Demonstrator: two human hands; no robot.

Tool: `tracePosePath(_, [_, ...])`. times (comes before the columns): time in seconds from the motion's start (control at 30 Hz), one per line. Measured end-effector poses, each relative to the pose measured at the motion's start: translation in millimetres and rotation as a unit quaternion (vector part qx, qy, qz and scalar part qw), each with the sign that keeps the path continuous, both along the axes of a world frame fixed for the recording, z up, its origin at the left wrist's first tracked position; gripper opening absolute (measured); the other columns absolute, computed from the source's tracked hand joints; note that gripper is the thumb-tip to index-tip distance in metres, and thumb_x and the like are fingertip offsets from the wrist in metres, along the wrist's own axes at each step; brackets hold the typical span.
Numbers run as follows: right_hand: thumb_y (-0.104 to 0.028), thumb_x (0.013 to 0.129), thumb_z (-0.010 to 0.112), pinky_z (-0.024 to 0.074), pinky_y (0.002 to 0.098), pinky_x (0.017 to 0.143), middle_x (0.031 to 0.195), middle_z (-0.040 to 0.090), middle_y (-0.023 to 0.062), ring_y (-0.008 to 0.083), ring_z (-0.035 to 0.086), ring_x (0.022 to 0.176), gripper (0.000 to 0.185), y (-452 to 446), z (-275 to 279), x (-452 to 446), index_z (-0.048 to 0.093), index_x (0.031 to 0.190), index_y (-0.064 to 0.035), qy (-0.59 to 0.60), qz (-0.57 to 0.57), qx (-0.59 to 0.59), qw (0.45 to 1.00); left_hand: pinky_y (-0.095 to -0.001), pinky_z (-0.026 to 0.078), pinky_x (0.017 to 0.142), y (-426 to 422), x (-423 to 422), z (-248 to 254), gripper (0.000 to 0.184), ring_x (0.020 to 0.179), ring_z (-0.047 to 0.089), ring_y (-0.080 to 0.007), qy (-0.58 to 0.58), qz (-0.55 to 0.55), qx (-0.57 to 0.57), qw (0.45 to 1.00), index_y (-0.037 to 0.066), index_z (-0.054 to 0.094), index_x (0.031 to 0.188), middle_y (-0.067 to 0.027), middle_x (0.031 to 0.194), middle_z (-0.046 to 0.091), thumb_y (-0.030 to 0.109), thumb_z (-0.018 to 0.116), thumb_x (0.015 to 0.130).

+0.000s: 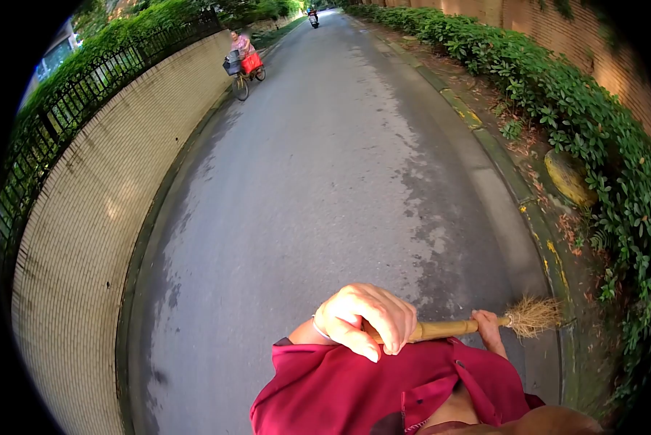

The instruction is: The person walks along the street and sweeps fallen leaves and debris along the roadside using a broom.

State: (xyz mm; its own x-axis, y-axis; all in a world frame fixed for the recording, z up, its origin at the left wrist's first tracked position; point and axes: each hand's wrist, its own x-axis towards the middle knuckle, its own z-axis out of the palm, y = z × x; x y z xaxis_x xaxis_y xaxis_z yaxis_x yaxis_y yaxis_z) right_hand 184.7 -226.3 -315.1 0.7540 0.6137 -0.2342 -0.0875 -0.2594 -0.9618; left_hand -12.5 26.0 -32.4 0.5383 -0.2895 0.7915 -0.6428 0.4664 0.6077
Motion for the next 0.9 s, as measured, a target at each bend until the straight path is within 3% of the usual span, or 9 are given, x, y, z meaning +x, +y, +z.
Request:
tracePosePath(0.47, [-0.018,0.077,0.052,0.0307,0.0225,0.049,0.053,0.046,-0.0021,0.0069,0.04,0.051,0.025,-3,-5,-2,0.055,0.058,-0.0008,0.024,-0.01,0.01,1.0,-0.0337,0.04,0.056,-4,-3,1,0.015,0.06,0.052,-0.0224,-0.006,0.003,0.002,1.0,-0.003,0.056,0.081,-0.0111,0.069,0.056,0.009,0.063,0.074])
tracePosePath(0.9, [-0.018,0.077,0.05,0.0299,0.0237,0.047,0.053,0.041,-0.0028,0.0068,0.036,0.051,0.027,-8,-4,-8,0.048,0.057,-0.0002,0.003,-0.015,0.005,1.0,-0.0335,0.04,0.055,-9,-8,-2,0.018,0.059,0.051,-0.0218,-0.01,-0.006,0.004,1.0,-0.003,0.056,0.082,-0.0105,0.069,0.056,0.011,0.064,0.074])
